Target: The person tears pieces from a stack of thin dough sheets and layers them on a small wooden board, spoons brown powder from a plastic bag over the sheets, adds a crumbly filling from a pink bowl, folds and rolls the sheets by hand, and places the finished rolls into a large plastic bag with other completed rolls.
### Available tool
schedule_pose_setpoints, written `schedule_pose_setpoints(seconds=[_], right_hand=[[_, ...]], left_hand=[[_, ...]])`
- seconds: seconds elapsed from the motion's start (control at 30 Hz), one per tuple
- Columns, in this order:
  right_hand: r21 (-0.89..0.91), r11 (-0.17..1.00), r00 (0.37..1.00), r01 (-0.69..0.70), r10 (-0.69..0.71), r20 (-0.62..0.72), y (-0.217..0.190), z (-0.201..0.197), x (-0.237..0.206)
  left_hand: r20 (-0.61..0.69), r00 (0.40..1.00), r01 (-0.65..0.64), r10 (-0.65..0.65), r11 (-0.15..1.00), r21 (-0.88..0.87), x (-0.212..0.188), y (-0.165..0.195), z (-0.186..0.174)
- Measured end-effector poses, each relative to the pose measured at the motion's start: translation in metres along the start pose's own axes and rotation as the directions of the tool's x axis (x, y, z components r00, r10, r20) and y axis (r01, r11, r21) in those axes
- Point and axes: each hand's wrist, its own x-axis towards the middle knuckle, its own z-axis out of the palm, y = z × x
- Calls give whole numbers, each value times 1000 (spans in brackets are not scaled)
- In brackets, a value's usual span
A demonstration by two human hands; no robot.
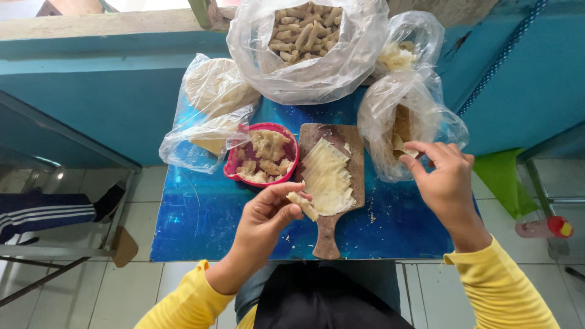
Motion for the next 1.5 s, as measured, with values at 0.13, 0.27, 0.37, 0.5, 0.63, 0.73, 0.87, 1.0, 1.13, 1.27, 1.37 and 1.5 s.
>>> schedule_pose_setpoints(seconds=[0.13,0.27,0.37,0.5,0.63,0.73,0.87,1.0,1.13,1.27,1.37,1.5], right_hand=[[52,995,997,-81,81,-7,8,8,8],[-72,997,995,-42,35,-96,8,11,7],[-175,984,991,4,-27,-131,5,12,6],[170,942,957,-290,290,21,6,18,11],[378,840,915,-390,401,53,20,26,13],[431,792,880,-433,476,9,34,28,8],[596,676,839,-433,544,-7,46,26,0],[693,556,782,-459,623,18,43,26,1],[514,756,860,-405,506,-67,27,38,6],[276,867,900,-415,435,-15,13,56,11],[412,806,885,-425,466,0,14,65,14],[588,700,845,-405,532,-50,24,69,12]], left_hand=[[111,954,-298,278,914,276,46,31,-11],[31,850,-361,526,538,762,150,71,-21],[165,773,-501,613,431,750,218,89,-20],[143,753,-458,642,355,815,239,82,-8],[307,598,-556,741,107,824,187,57,1],[348,785,-489,512,169,856,137,36,1],[324,922,-374,210,273,886,94,12,-3],[280,960,-267,-4,289,919,77,-7,-14],[249,964,-212,-95,296,931,72,-22,-23],[250,966,-223,-66,280,934,71,-28,-31],[235,969,-203,-76,294,934,71,-29,-39],[239,969,-207,-62,324,923,71,-32,-47]])
